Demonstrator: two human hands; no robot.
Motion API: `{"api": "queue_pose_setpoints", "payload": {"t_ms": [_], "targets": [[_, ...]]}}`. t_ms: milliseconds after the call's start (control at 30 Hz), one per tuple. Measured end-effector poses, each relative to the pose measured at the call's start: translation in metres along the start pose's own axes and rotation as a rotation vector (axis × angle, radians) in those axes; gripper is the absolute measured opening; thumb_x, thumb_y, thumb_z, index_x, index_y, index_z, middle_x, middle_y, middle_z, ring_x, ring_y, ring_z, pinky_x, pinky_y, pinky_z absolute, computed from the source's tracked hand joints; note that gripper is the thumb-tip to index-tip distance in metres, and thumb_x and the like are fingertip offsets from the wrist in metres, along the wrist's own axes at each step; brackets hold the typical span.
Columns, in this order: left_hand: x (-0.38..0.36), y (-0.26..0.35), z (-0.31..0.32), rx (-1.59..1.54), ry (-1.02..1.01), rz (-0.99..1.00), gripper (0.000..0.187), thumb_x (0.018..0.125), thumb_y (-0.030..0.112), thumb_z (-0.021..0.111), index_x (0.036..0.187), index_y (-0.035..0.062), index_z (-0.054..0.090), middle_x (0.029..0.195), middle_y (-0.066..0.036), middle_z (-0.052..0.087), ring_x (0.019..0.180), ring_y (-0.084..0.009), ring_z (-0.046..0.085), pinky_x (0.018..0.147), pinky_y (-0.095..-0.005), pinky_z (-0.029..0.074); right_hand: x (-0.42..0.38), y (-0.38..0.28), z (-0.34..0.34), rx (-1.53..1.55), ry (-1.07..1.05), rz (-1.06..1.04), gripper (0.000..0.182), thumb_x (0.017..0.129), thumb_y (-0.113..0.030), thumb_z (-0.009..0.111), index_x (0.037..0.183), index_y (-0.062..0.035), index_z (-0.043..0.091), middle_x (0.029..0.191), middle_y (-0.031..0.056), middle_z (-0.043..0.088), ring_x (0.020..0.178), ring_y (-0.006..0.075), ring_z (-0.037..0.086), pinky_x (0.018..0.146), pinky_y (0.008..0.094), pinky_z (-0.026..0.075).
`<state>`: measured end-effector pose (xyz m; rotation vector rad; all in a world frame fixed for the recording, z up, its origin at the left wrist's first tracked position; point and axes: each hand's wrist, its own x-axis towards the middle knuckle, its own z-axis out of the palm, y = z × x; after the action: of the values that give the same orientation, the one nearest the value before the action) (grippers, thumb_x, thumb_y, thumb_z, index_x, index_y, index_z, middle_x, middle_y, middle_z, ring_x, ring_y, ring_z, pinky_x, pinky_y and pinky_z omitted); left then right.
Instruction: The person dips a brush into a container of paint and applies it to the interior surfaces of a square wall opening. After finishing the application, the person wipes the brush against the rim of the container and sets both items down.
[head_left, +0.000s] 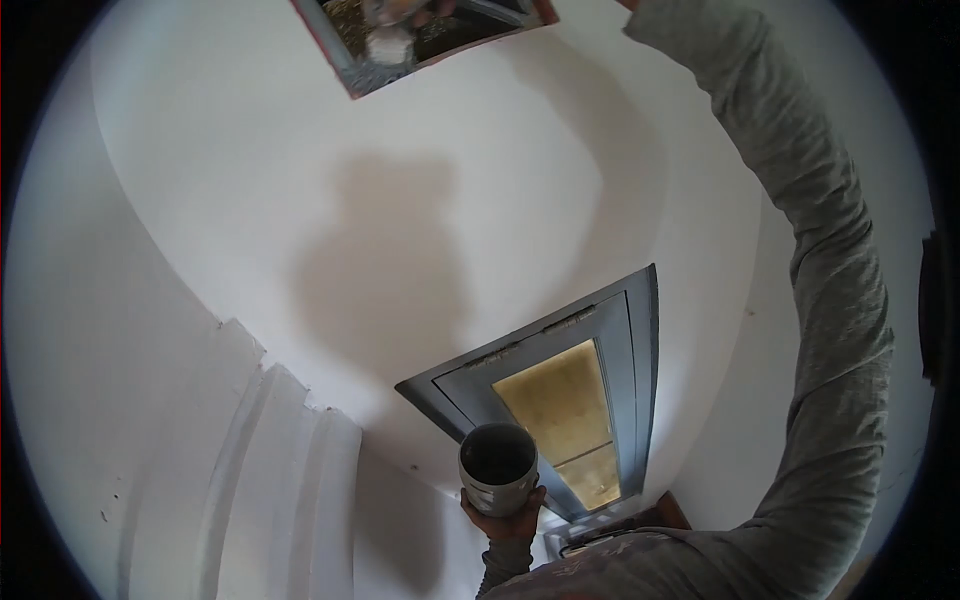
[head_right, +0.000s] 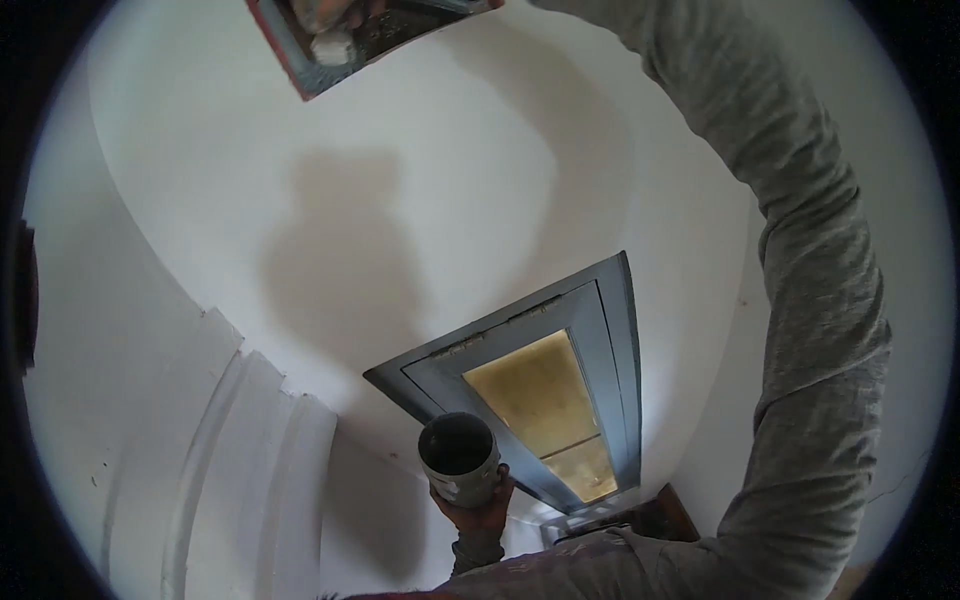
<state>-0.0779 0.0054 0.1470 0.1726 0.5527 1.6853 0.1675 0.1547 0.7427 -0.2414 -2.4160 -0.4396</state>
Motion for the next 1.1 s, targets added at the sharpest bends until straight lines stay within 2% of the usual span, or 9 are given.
{"api": "queue_pose_setpoints", "payload": {"t_ms": [167, 300, 467, 600, 767, 1100], "targets": [[0.004, 0.000, -0.005, -0.127, -0.131, -0.064, 0.070, 0.086, 0.066, 0.051, 0.138, 0.0194, 0.053, 0.119, -0.019, 0.062, 0.103, -0.0387, 0.060, 0.069, -0.0512, 0.054, -0.001, 0.005, 0.012, -0.159, -0.005, -0.069, 0.009, 0.087, -0.012, 0.075, 0.086, -0.0031, 0.075, 0.078, 0.0054, 0.071, 0.065, 0.0128, 0.063, 0.061, 0.0293, 0.052], [0.004, -0.002, -0.001, -0.155, -0.139, -0.114, 0.069, 0.086, 0.066, 0.050, 0.137, 0.0195, 0.054, 0.119, -0.019, 0.061, 0.099, -0.0376, 0.059, 0.066, -0.0493, 0.051, -0.010, 0.008, 0.011, -0.203, 0.012, -0.089, 0.009, 0.086, -0.011, 0.074, 0.084, -0.0030, 0.073, 0.076, 0.0058, 0.070, 0.064, 0.0135, 0.061, 0.060, 0.0305, 0.050], [-0.005, -0.003, 0.014, -0.018, -0.056, -0.029, 0.084, 0.085, 0.076, 0.044, 0.138, 0.0112, 0.055, 0.119, -0.018, 0.060, 0.099, -0.0343, 0.057, 0.076, -0.0415, 0.050, -0.017, 0.013, 0.011, -0.226, 0.029, -0.096, 0.009, 0.085, -0.011, 0.074, 0.082, -0.0028, 0.071, 0.074, 0.0062, 0.068, 0.063, 0.0143, 0.059, 0.060, 0.0321, 0.049], [0.001, -0.004, 0.003, -0.031, -0.115, -0.051, 0.085, 0.086, 0.077, 0.043, 0.139, 0.0107, 0.054, 0.120, -0.018, 0.060, 0.100, -0.0342, 0.057, 0.078, -0.0421, 0.051, -0.022, 0.011, 0.010, -0.250, 0.036, -0.104, 0.010, 0.084, -0.010, 0.074, 0.080, -0.0026, 0.069, 0.073, 0.0066, 0.066, 0.062, 0.0150, 0.058, 0.060, 0.0333, 0.048], [0.004, -0.003, -0.002, -0.040, -0.192, -0.087, 0.088, 0.085, 0.077, 0.043, 0.139, 0.0078, 0.052, 0.122, -0.019, 0.059, 0.100, -0.0336, 0.057, 0.077, -0.0405, 0.051, -0.028, 0.013, 0.009, -0.268, 0.048, -0.103, 0.012, 0.083, -0.010, 0.073, 0.077, -0.0024, 0.067, 0.071, 0.0070, 0.064, 0.061, 0.0158, 0.056, 0.059, 0.0348, 0.046], [-0.005, -0.004, 0.004, -0.035, -0.180, -0.047, 0.089, 0.084, 0.076, 0.046, 0.141, 0.0068, 0.049, 0.120, -0.019, 0.058, 0.099, -0.0319, 0.056, 0.071, -0.0374, 0.049, -0.034, 0.016, 0.014, -0.299, 0.057, -0.101, 0.015, 0.081, -0.009, 0.073, 0.072, -0.0020, 0.062, 0.067, 0.0079, 0.060, 0.059, 0.0175, 0.052, 0.058, 0.0379, 0.043]]}}
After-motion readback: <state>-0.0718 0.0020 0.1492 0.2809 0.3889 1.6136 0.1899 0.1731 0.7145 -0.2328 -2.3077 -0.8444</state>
